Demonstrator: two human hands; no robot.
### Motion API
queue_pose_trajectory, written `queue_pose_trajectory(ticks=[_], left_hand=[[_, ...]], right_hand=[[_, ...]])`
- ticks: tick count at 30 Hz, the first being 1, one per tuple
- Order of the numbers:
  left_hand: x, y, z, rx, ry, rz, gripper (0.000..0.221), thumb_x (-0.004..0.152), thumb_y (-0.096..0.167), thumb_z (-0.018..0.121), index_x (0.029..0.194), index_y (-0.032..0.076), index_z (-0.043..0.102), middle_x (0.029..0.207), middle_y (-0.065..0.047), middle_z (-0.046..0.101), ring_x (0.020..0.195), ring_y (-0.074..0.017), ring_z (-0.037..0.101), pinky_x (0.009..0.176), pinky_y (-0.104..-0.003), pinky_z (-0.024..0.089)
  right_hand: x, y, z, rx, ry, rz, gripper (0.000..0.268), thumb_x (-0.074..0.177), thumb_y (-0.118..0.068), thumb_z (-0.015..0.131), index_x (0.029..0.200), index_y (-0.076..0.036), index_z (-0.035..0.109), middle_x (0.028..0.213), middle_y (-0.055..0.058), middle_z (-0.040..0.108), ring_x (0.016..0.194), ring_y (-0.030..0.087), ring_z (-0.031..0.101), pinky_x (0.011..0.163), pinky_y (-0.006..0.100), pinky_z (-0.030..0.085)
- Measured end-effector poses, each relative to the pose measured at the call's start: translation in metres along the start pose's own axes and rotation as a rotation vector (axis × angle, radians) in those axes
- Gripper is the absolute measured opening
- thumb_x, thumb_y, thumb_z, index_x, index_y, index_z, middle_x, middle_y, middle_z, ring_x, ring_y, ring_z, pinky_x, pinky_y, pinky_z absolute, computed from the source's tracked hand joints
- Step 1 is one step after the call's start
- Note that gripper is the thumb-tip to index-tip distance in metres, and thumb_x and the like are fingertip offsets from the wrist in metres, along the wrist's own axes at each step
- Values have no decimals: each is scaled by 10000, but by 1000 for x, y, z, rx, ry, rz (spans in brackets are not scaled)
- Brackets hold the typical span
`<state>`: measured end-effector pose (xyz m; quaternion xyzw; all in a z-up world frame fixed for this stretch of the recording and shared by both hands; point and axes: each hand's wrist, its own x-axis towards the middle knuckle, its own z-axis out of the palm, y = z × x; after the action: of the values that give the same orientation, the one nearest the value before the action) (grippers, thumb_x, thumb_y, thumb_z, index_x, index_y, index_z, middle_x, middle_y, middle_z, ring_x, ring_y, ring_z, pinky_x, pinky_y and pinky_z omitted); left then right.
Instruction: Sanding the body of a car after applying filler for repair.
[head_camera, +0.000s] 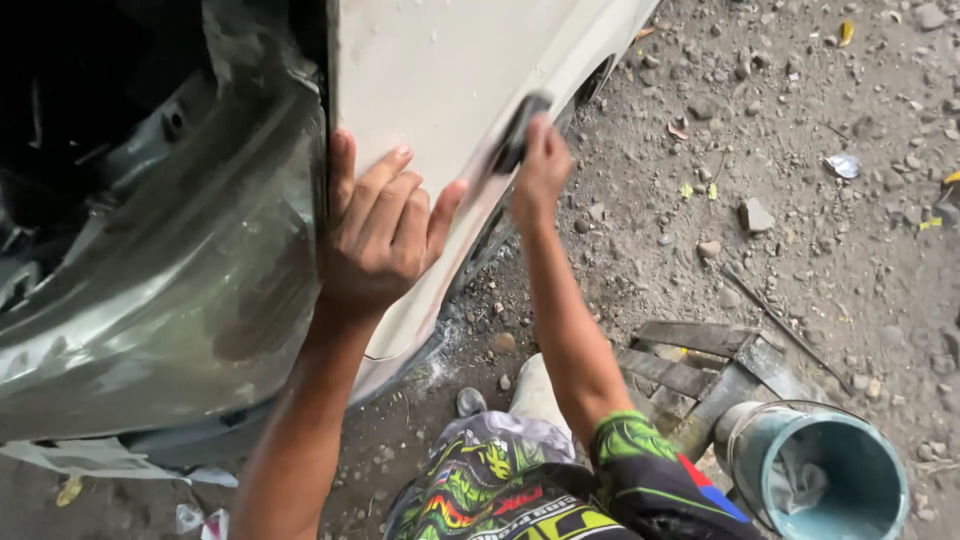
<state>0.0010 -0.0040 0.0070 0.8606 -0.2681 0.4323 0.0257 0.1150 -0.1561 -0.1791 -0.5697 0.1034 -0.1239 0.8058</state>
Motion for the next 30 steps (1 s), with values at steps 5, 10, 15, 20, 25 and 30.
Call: queue_pose_trajectory(ticks=[5, 10, 15, 20, 25, 30], left_hand=[[0, -2, 1, -1, -8, -1, 282, 1092, 179, 827, 906, 25, 681, 990, -107, 696, 1125, -265, 716, 1241, -586, 358], [1, -3, 0, -4, -20, 5, 289, 1093, 183, 826, 905, 16, 684, 1007, -121, 709, 1123, -263, 715, 1242, -590, 351], [-1, -5, 4, 5, -10, 1, 278, 1094, 186, 824, 914, 16, 696, 993, -115, 707, 1126, -258, 712, 1251, -586, 347], [-5, -3, 5, 33, -31, 9, 267, 1084, 189, 812, 910, 17, 704, 1004, -130, 720, 1116, -248, 701, 1241, -590, 350], [-24, 24, 50, -173, -70, -208, 198, 1014, 216, 834, 1030, 45, 736, 1115, -149, 732, 1222, -321, 658, 1189, -488, 379], [-2, 71, 78, -688, -341, -385, 647, 707, 245, 900, 1264, 15, 664, 1445, -204, 560, 1384, -403, 476, 1162, -530, 354]], right_hand=[[-44, -7, 6, -105, 22, 34, 376, 1038, -420, 434, 996, -89, 606, 810, 20, 653, 653, 118, 663, 503, 281, 587], [3, 13, -3, -105, -15, -93, 459, 1109, -436, 453, 894, -55, 591, 810, 42, 596, 646, 132, 582, 533, 279, 550], [-61, 0, 11, -159, -21, 22, 356, 1067, -409, 439, 1031, -117, 639, 799, 20, 608, 646, 117, 571, 513, 270, 513], [11, 18, -30, -198, -45, 1, 453, 1109, -392, 427, 927, -20, 610, 800, 62, 607, 634, 139, 592, 477, 270, 557], [-18, -62, -62, 622, -318, 387, 417, 1033, -313, 375, 1298, -74, 591, 1086, 195, 734, 948, 272, 724, 747, 384, 635], [-37, -52, -99, 803, -410, 526, 530, 1074, -378, 416, 1323, 50, 605, 1209, 245, 709, 1092, 333, 723, 995, 439, 593]])
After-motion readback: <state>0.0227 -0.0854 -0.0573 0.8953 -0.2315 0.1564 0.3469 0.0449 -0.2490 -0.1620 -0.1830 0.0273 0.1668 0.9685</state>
